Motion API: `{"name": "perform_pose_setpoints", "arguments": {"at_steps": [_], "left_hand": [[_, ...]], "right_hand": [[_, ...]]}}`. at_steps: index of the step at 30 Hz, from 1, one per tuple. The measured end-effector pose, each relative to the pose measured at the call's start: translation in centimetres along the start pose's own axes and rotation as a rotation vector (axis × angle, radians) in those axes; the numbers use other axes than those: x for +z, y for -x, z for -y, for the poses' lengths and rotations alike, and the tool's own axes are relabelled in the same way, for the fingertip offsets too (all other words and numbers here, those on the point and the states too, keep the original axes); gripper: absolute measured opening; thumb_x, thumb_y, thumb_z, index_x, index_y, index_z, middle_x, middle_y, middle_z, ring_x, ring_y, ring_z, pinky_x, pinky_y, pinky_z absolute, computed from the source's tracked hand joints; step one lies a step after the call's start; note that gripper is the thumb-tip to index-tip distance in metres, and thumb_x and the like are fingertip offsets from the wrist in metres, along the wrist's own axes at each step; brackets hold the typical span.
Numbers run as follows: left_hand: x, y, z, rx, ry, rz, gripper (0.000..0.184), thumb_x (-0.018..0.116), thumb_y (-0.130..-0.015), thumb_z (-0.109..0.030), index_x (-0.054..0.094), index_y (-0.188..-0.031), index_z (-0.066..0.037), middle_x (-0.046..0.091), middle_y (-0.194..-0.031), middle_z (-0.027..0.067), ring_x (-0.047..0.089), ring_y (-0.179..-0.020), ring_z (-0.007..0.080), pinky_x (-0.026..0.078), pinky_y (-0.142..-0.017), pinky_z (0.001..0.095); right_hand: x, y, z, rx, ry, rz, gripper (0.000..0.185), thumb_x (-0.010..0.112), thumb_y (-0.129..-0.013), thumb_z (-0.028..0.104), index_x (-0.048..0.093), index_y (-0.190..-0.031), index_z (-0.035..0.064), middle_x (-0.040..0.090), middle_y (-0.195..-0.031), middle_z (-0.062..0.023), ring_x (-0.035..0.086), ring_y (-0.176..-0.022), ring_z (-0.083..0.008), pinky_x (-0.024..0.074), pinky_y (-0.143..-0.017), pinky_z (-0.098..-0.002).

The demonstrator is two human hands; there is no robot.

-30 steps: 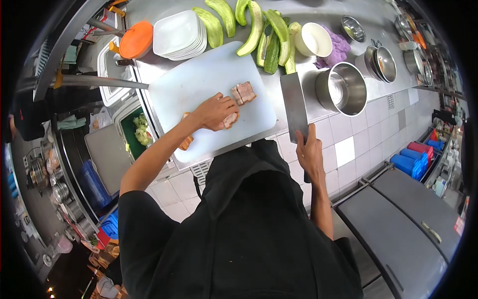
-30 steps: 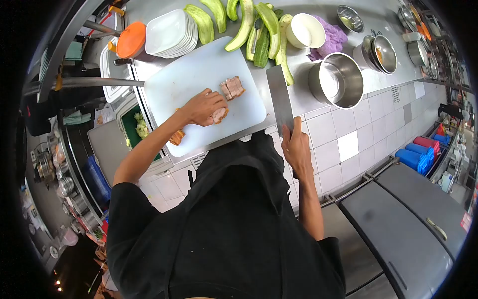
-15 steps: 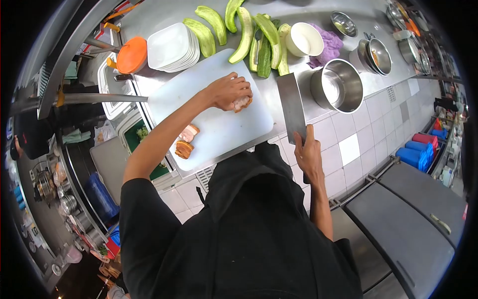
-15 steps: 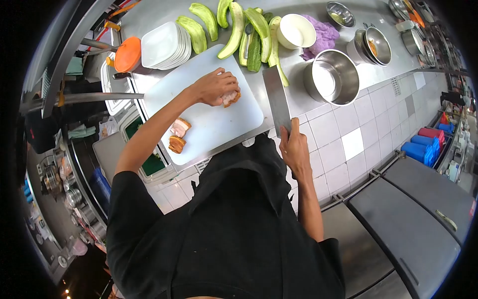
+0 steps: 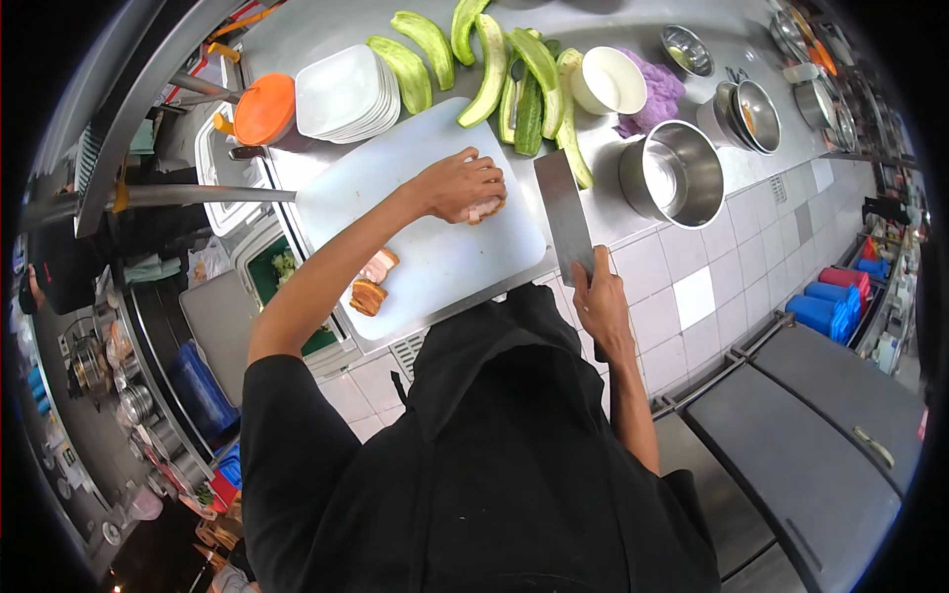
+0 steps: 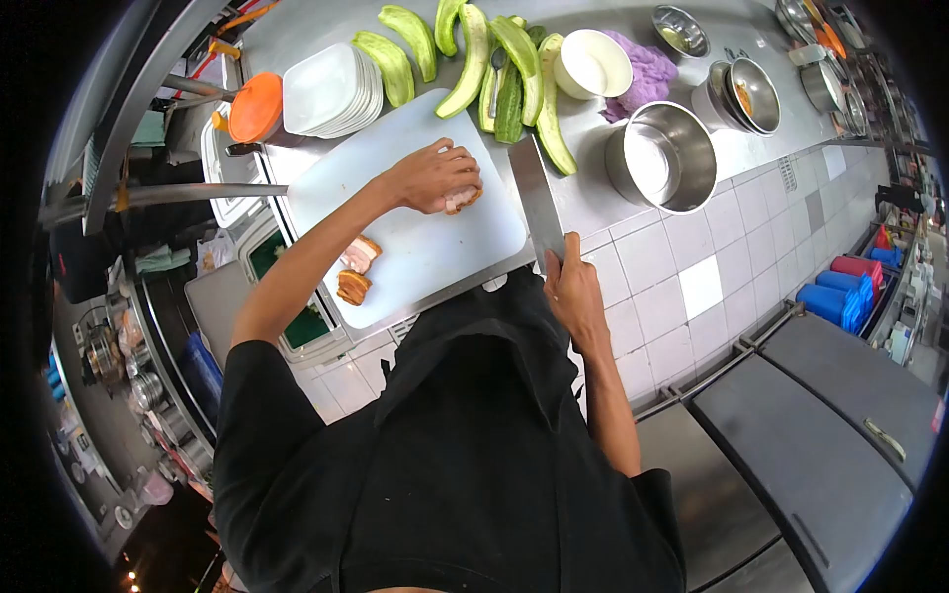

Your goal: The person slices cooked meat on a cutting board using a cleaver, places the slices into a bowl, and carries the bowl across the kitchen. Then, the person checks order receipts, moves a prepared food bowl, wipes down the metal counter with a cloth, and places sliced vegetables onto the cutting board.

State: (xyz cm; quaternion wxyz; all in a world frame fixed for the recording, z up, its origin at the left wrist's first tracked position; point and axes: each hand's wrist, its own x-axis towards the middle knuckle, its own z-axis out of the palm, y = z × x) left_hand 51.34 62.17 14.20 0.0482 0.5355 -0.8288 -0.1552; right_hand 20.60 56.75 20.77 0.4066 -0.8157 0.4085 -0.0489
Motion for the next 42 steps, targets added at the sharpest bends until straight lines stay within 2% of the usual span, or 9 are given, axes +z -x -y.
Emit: {"name": "perform_pose_setpoints", "arguments": {"at_steps": [16, 23, 26, 29, 31, 32, 34, 39, 42], "left_hand": [[0.8, 0.5, 0.3, -0.002, -0.006, 0.001, 0.058, 0.078, -0.066, -0.026, 0.057, -0.119, -0.018, 0.056, -0.121, 0.0023, 0.045, -0.126, 0.0216, 0.031, -0.108, 0.051], [0.4, 0.7, -0.3, -0.038, -0.052, 0.062, 0.066, 0.079, -0.065, -0.022, 0.054, -0.125, -0.018, 0.055, -0.125, 0.0031, 0.045, -0.127, 0.0226, 0.03, -0.108, 0.0517], [-0.6, 2.2, -2.0, -0.157, 0.032, -0.017, 0.078, 0.081, -0.064, -0.019, 0.047, -0.134, -0.014, 0.054, -0.127, 0.0065, 0.044, -0.128, 0.0259, 0.03, -0.109, 0.0498], [-0.3, 5.5, -5.1, -0.526, 0.193, -0.304, 0.087, 0.081, -0.066, -0.021, 0.039, -0.141, -0.011, 0.052, -0.129, 0.0114, 0.046, -0.126, 0.0291, 0.034, -0.106, 0.0479], [0.4, 9.3, -7.5, -0.97, 0.341, -0.584, 0.084, 0.081, -0.068, -0.03, 0.041, -0.139, -0.006, 0.053, -0.125, 0.0155, 0.049, -0.119, 0.0326, 0.037, -0.1, 0.0493], [0.9, 11.6, -8.7, -1.013, 0.332, -0.587, 0.084, 0.081, -0.068, -0.03, 0.041, -0.139, -0.006, 0.053, -0.125, 0.0155, 0.049, -0.119, 0.0326, 0.037, -0.1, 0.0493], [1.9, 15.2, -10.9, -1.446, 0.243, -0.532, 0.086, 0.081, -0.067, -0.036, 0.043, -0.137, -0.003, 0.055, -0.121, 0.0177, 0.051, -0.114, 0.0343, 0.039, -0.096, 0.048], [5.1, 16.7, -13.1, -1.477, 0.067, -0.276, 0.075, 0.079, -0.067, -0.038, 0.053, -0.127, -0.003, 0.059, -0.113, 0.0153, 0.053, -0.108, 0.0322, 0.041, -0.091, 0.044], [4.6, 15.9, -11.5, -1.143, 0.204, -0.182, 0.061, 0.075, -0.072, -0.02, 0.054, -0.129, -0.014, 0.057, -0.121, 0.0117, 0.05, -0.113, 0.0303, 0.036, -0.097, 0.0443]], "right_hand": [[1.1, 0.4, -1.2, 0.001, -0.014, 0.02, 0.022, 0.053, -0.095, 0.011, 0.038, -0.107, -0.0004, 0.057, -0.067, -0.0321, 0.057, -0.067, -0.0521, 0.0413, -0.056, -0.0522], [1.6, 0.3, -1.5, -0.022, -0.001, 0.019, 0.022, 0.053, -0.095, 0.011, 0.038, -0.106, -0.0007, 0.057, -0.066, -0.0318, 0.056, -0.066, -0.0522, 0.0399, -0.055, -0.0537], [2.0, -0.1, -1.8, -0.095, 0.036, 0.056, 0.021, 0.052, -0.093, 0.006, 0.036, -0.104, -0.002, 0.056, -0.064, -0.0311, 0.057, -0.064, -0.0502, 0.039, -0.053, -0.055], [2.0, -0.4, -1.0, -0.068, 0.131, 0.077, 0.019, 0.052, -0.093, 0.007, 0.037, -0.104, -0.001, 0.056, -0.064, -0.0304, 0.058, -0.065, -0.0495, 0.0387, -0.053, -0.0549], [1.4, -0.8, -0.3, -0.063, 0.087, 0.075, 0.019, 0.052, -0.094, 0.009, 0.039, -0.103, -0.0008, 0.056, -0.063, -0.0303, 0.057, -0.064, -0.0503, 0.0387, -0.054, -0.0551], [1.2, -0.7, 0.1, -0.026, 0.048, 0.058, 0.018, 0.052, -0.095, 0.011, 0.041, -0.103, -0.0007, 0.056, -0.063, -0.0302, 0.057, -0.064, -0.0511, 0.0386, -0.054, -0.0553], [0.6, -1.0, 1.1, -0.024, 0.053, 0.034, 0.019, 0.053, -0.095, 0.011, 0.043, -0.106, -0.0015, 0.058, -0.069, -0.0321, 0.058, -0.068, -0.0516, 0.0414, -0.054, -0.053], [0.2, -2.5, 4.3, -0.119, 0.08, 0.08, 0.019, 0.053, -0.096, 0.01, 0.044, -0.107, -0.0023, 0.06, -0.072, -0.0314, 0.059, -0.07, -0.0509, 0.0439, -0.055, -0.0492], [0.8, -3.1, 6.0, -0.181, 0.099, 0.146, 0.016, 0.052, -0.096, 0.007, 0.039, -0.101, -0.0009, 0.057, -0.065, -0.0303, 0.058, -0.061, -0.0494, 0.0401, -0.048, -0.0478]]}}
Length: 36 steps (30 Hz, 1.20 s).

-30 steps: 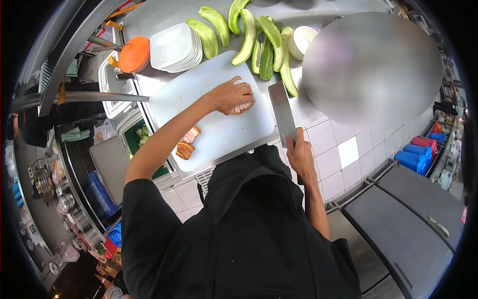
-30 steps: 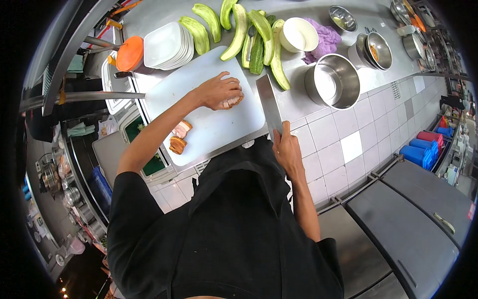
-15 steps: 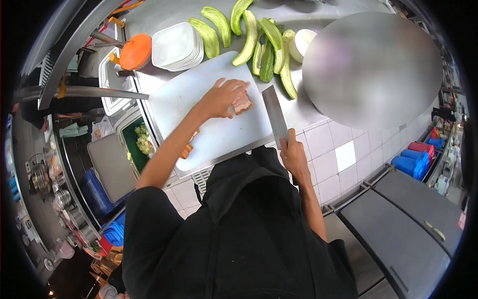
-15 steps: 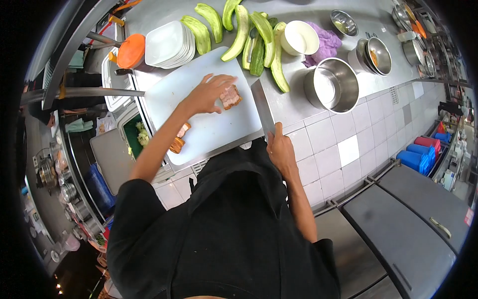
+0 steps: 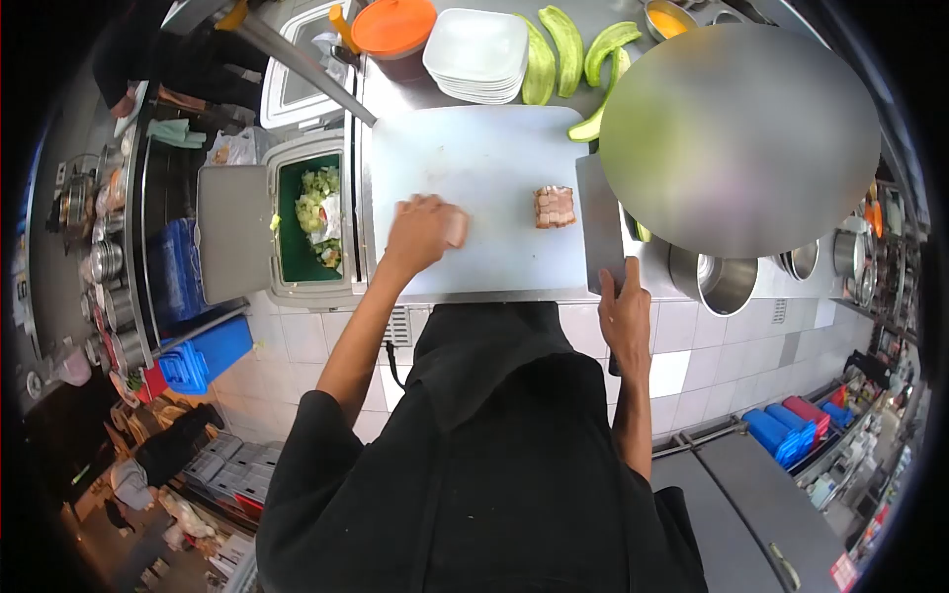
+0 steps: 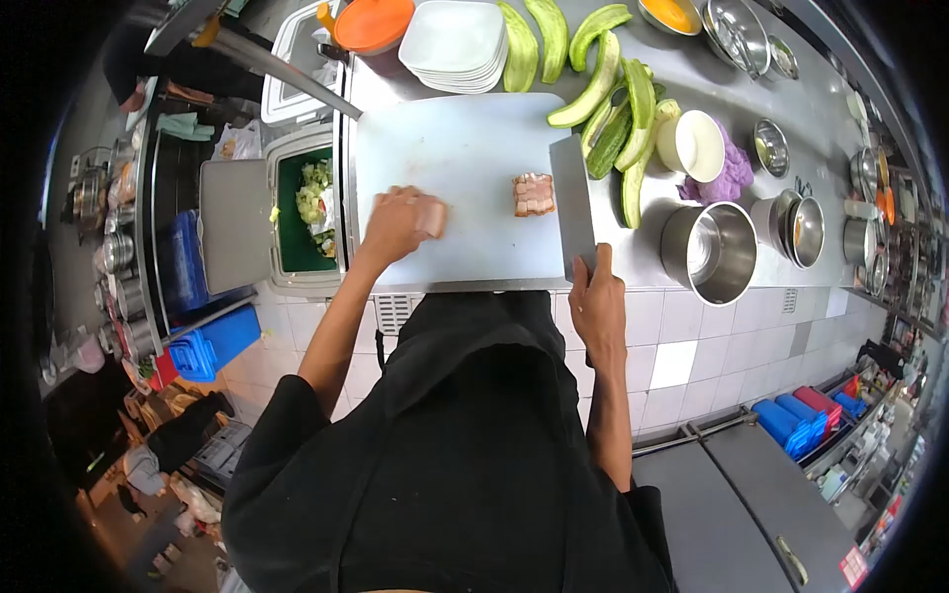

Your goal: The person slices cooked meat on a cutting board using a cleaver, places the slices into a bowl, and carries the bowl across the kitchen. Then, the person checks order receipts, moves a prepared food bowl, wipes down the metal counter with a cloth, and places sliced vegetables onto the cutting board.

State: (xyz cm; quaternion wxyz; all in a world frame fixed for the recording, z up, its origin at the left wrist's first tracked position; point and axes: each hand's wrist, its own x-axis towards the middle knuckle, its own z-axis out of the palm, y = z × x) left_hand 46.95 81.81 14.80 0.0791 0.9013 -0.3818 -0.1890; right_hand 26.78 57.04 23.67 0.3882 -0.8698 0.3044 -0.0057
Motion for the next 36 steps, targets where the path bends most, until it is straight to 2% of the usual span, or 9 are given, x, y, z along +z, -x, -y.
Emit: {"name": "perform_pose_setpoints", "arguments": {"at_steps": [1, 3, 5, 7, 9, 11, 15, 25, 36], "left_hand": [[0.3, -0.1, -0.3, -0.007, 0.011, -0.003, 0.061, 0.075, -0.072, -0.02, 0.054, -0.129, -0.014, 0.057, -0.121, 0.0117, 0.05, -0.113, 0.0303, 0.036, -0.097, 0.0443], [1.0, -0.3, -0.9, 0.365, 0.132, -0.289, 0.055, 0.071, -0.077, -0.018, 0.055, -0.13, -0.022, 0.057, -0.124, 0.0072, 0.051, -0.114, 0.0294, 0.036, -0.097, 0.0455], [1.8, -0.2, -0.7, 0.311, 0.126, -0.362, 0.062, 0.074, -0.075, -0.02, 0.052, -0.133, -0.015, 0.055, -0.127, 0.0091, 0.05, -0.116, 0.0299, 0.035, -0.098, 0.0462], [0.7, 1.1, -2.0, -0.037, 0.296, -0.19, 0.068, 0.078, -0.072, -0.024, 0.05, -0.131, -0.006, 0.055, -0.123, 0.0118, 0.051, -0.114, 0.0298, 0.037, -0.098, 0.045], [1.8, 1.6, -2.7, -0.051, 0.29, -0.138, 0.07, 0.079, -0.07, -0.024, 0.049, -0.13, -0.004, 0.055, -0.121, 0.0134, 0.052, -0.112, 0.0308, 0.039, -0.097, 0.0436], [3.1, 1.2, -3.0, -0.055, 0.274, -0.085, 0.072, 0.081, -0.069, -0.025, 0.048, -0.129, -0.003, 0.055, -0.119, 0.0151, 0.053, -0.11, 0.0318, 0.041, -0.096, 0.0422], [4.4, 1.1, -3.7, -0.005, 0.486, -0.275, 0.064, 0.081, -0.068, -0.022, 0.05, -0.121, -0.002, 0.057, -0.114, 0.015, 0.054, -0.107, 0.0341, 0.044, -0.092, 0.0412], [2.5, 1.1, -1.8, 0.076, 0.451, -0.171, 0.045, 0.076, -0.071, -0.017, 0.053, -0.106, -0.001, 0.06, -0.101, 0.0157, 0.057, -0.098, 0.0335, 0.047, -0.085, 0.0421], [4.1, 0.6, -1.3, 0.164, 0.429, -0.224, 0.047, 0.072, -0.07, -0.017, 0.054, -0.11, -0.001, 0.058, -0.097, 0.0128, 0.055, -0.095, 0.0319, 0.047, -0.083, 0.0418]], "right_hand": [[0.3, 0.1, 0.5, -0.005, 0.01, 0.007, 0.016, 0.052, -0.096, 0.007, 0.039, -0.101, -0.0009, 0.057, -0.065, -0.0303, 0.058, -0.061, -0.0494, 0.0401, -0.048, -0.0478], [0.8, 0.1, 1.2, 0.0, 0.003, 0.055, 0.02, 0.054, -0.096, 0.012, 0.042, -0.103, -0.0019, 0.059, -0.067, -0.0288, 0.057, -0.062, -0.0489, 0.0411, -0.052, -0.0477], [1.9, 0.4, 1.1, -0.016, -0.016, 0.052, 0.02, 0.054, -0.095, 0.012, 0.042, -0.104, -0.0014, 0.058, -0.067, -0.0287, 0.057, -0.063, -0.0492, 0.0411, -0.053, -0.0479], [2.4, 1.0, 2.0, 0.064, 0.017, 0.163, 0.02, 0.054, -0.096, 0.013, 0.041, -0.104, -0.001, 0.059, -0.069, -0.0298, 0.057, -0.067, -0.0508, 0.0424, -0.055, -0.0486], [3.2, 1.2, 2.1, 0.053, 0.066, 0.181, 0.02, 0.052, -0.096, 0.012, 0.04, -0.104, -0.0005, 0.059, -0.07, -0.0306, 0.057, -0.07, -0.0522, 0.0431, -0.057, -0.0497], [4.1, 1.3, 1.8, -0.061, 0.062, 0.244, 0.019, 0.05, -0.097, 0.012, 0.039, -0.105, -0.0004, 0.059, -0.07, -0.031, 0.057, -0.071, -0.0525, 0.0429, -0.057, -0.0503], [6.0, 1.0, 2.8, -0.105, 0.154, 0.325, 0.017, 0.047, -0.096, 0.013, 0.038, -0.105, 0.0017, 0.058, -0.064, -0.0302, 0.057, -0.063, -0.0516, 0.0418, -0.056, -0.0596], [8.5, 1.1, 4.7, -0.099, 0.335, 0.453, 0.022, 0.046, -0.087, 0.002, 0.034, -0.105, 0.0036, 0.06, -0.067, -0.0294, 0.059, -0.063, -0.0511, 0.0449, -0.06, -0.0603], [9.1, 1.4, 4.6, -0.115, 0.386, 0.472, 0.034, 0.048, -0.081, -0.002, 0.034, -0.112, -0.0025, 0.058, -0.064, -0.0293, 0.06, -0.064, -0.0494, 0.0468, -0.058, -0.0577]]}}
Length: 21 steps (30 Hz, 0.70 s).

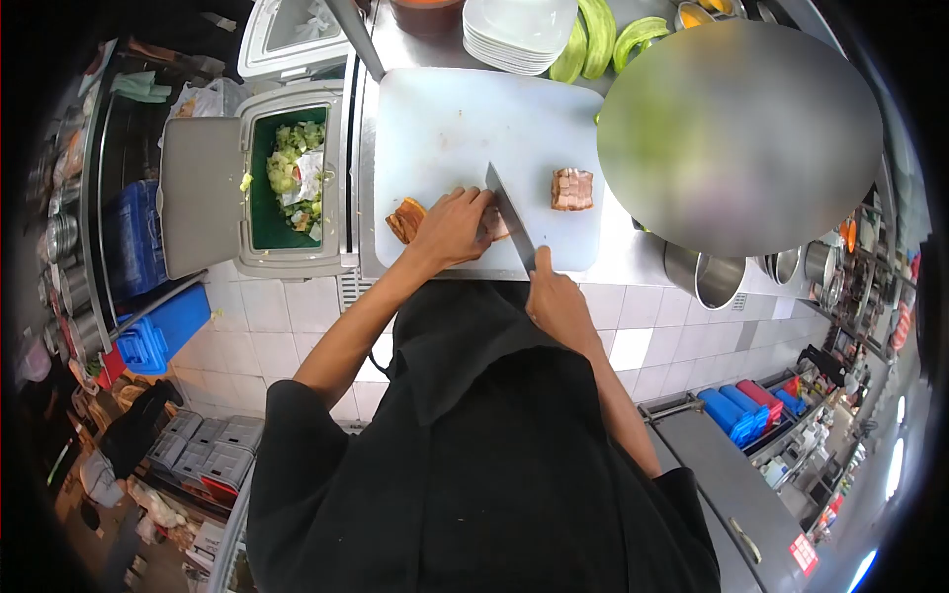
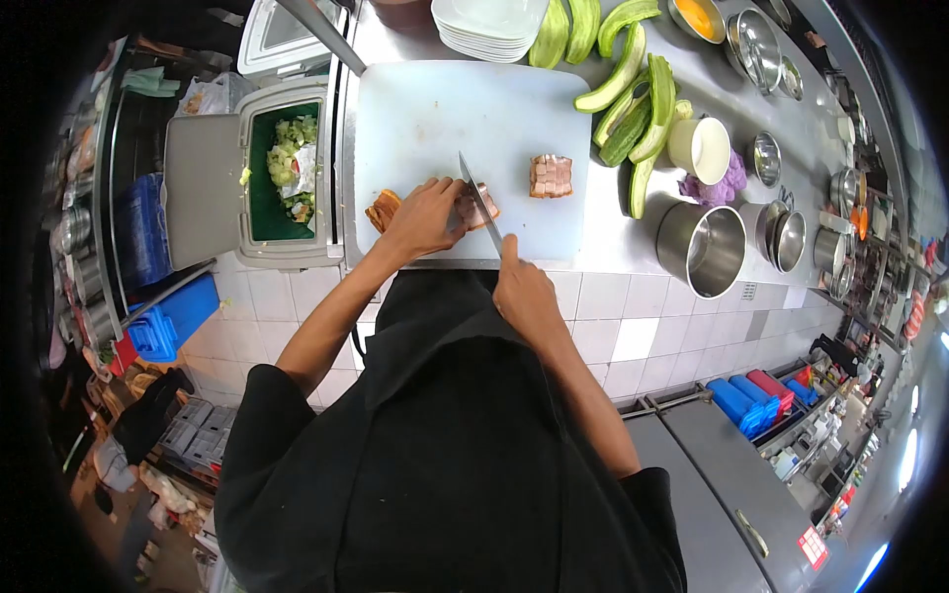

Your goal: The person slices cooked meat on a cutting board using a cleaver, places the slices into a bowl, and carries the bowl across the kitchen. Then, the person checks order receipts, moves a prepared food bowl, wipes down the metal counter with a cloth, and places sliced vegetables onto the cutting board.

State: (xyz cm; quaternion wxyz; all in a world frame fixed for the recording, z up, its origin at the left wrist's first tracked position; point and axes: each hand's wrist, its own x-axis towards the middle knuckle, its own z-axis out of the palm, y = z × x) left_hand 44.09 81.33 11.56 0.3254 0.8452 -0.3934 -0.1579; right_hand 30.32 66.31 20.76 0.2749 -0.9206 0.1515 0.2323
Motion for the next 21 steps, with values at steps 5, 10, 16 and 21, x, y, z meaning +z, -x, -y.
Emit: {"name": "perform_pose_setpoints", "arguments": {"at_steps": [5, 10, 16, 21], "left_hand": [[-0.7, -0.1, -0.4, -0.035, 0.023, 0.007, 0.045, 0.072, -0.072, -0.017, 0.056, -0.11, 0.0, 0.059, -0.099, 0.0139, 0.055, -0.095, 0.0325, 0.047, -0.085, 0.0413], [-0.2, 0.0, -0.2, -0.018, 0.029, -0.018, 0.043, 0.072, -0.071, -0.017, 0.054, -0.105, -0.001, 0.057, -0.094, 0.0134, 0.054, -0.091, 0.0331, 0.046, -0.082, 0.0425], [-0.6, 0.2, -0.4, -0.051, 0.056, -0.006, 0.04, 0.073, -0.072, -0.018, 0.055, -0.105, -0.003, 0.059, -0.099, 0.0134, 0.056, -0.098, 0.0329, 0.046, -0.086, 0.0412], [-0.8, 0.4, 0.4, -0.067, 0.113, -0.055, 0.032, 0.07, -0.076, -0.015, 0.058, -0.103, -0.002, 0.064, -0.094, 0.015, 0.061, -0.092, 0.0339, 0.049, -0.081, 0.0426]], "right_hand": [[0.5, -2.0, 0.4, -0.163, -0.065, -0.099, 0.021, 0.048, -0.094, 0.007, 0.034, -0.106, -0.0032, 0.055, -0.06, -0.0297, 0.058, -0.062, -0.0496, 0.0432, -0.053, -0.0559], [5.3, -5.6, -1.2, -0.228, -0.143, -0.297, 0.021, 0.048, -0.094, 0.007, 0.035, -0.106, -0.0029, 0.054, -0.059, -0.0292, 0.056, -0.059, -0.0496, 0.0428, -0.05, -0.0549], [2.7, -5.6, -1.1, -0.168, -0.235, -0.21, 0.021, 0.048, -0.095, 0.008, 0.034, -0.106, -0.0032, 0.051, -0.057, -0.0296, 0.053, -0.059, -0.0512, 0.0396, -0.051, -0.0571], [-0.4, -3.1, 0.4, -0.203, -0.184, -0.206, 0.02, 0.047, -0.093, 0.005, 0.034, -0.105, -0.0029, 0.054, -0.059, -0.0296, 0.055, -0.059, -0.0505, 0.0418, -0.053, -0.0576]]}}
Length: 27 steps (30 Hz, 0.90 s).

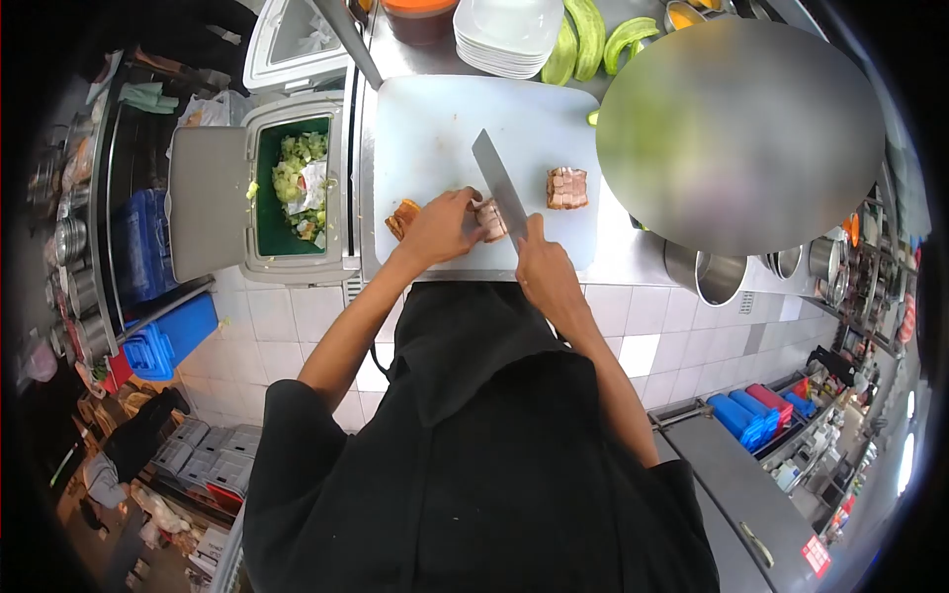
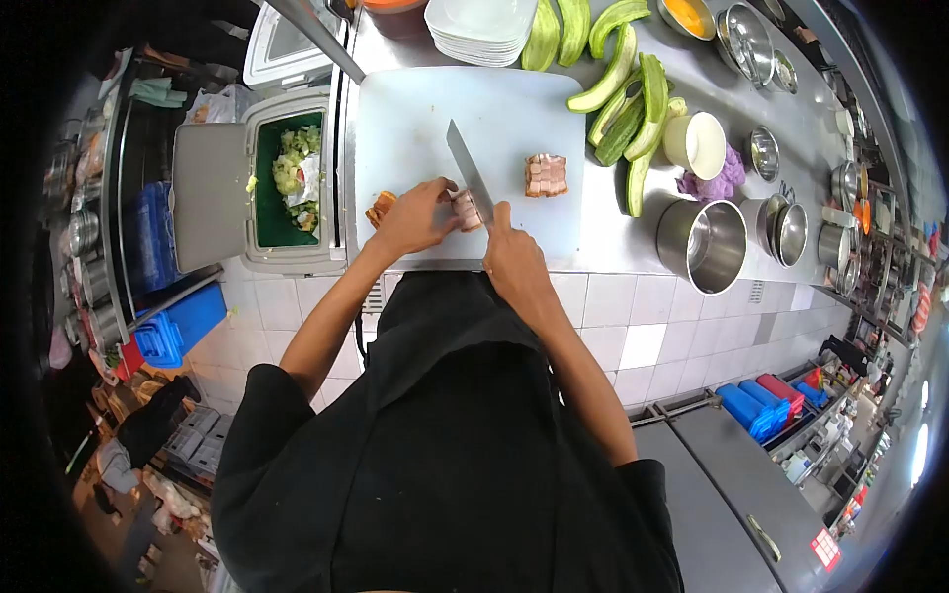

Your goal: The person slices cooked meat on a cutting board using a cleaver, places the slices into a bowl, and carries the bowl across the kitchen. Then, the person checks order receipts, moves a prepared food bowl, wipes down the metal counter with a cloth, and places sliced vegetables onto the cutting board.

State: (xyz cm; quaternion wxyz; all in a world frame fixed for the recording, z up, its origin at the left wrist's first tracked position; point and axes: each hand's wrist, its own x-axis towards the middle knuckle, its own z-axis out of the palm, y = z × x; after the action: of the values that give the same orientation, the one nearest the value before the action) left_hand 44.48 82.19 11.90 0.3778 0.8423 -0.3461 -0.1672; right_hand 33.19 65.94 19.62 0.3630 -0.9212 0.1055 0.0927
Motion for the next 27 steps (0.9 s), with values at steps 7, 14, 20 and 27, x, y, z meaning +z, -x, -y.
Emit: {"name": "perform_pose_setpoints", "arguments": {"at_steps": [7, 14, 20, 27], "left_hand": [[0.6, -0.5, 1.1, -0.039, 0.017, 0.007, 0.012, 0.063, -0.081, -0.01, 0.063, -0.09, -0.002, 0.065, -0.084, 0.0154, 0.064, -0.082, 0.0336, 0.05, -0.074, 0.0419], [0.5, -0.8, 0.6, -0.065, 0.023, -0.007, 0.011, 0.061, -0.079, -0.011, 0.063, -0.087, -0.003, 0.063, -0.08, 0.0145, 0.061, -0.08, 0.0357, 0.049, -0.071, 0.045], [0.5, -0.8, 0.9, -0.078, 0.005, -0.028, 0.013, 0.061, -0.081, -0.012, 0.064, -0.089, -0.002, 0.064, -0.081, 0.0148, 0.061, -0.078, 0.0346, 0.048, -0.071, 0.0423], [0.7, -0.1, 0.7, -0.038, 0.043, -0.021, 0.012, 0.061, -0.08, -0.012, 0.065, -0.087, -0.003, 0.065, -0.081, 0.0143, 0.062, -0.079, 0.0338, 0.05, -0.072, 0.041]], "right_hand": [[0.5, 2.6, 0.8, 0.084, 0.095, 0.113, 0.03, 0.05, -0.081, -0.003, 0.032, -0.105, -0.0009, 0.057, -0.061, -0.0303, 0.059, -0.062, -0.0505, 0.047, -0.059, -0.0585], [-0.6, 4.1, 2.2, 0.259, 0.179, 0.294, 0.038, 0.056, -0.078, -0.003, 0.03, -0.104, -0.0006, 0.058, -0.064, -0.0303, 0.059, -0.065, -0.0512, 0.0479, -0.061, -0.0582], [3.1, 2.1, 0.2, 0.151, 0.056, 0.158, 0.03, 0.053, -0.082, -0.002, 0.032, -0.104, 0.0002, 0.058, -0.064, -0.0309, 0.059, -0.063, -0.0508, 0.0467, -0.057, -0.0572], [4.9, 1.0, -1.9, 0.137, -0.039, 0.018, 0.02, 0.047, -0.095, 0.008, 0.033, -0.104, -0.0021, 0.054, -0.059, -0.0299, 0.055, -0.058, -0.0511, 0.0396, -0.05, -0.0582]]}}
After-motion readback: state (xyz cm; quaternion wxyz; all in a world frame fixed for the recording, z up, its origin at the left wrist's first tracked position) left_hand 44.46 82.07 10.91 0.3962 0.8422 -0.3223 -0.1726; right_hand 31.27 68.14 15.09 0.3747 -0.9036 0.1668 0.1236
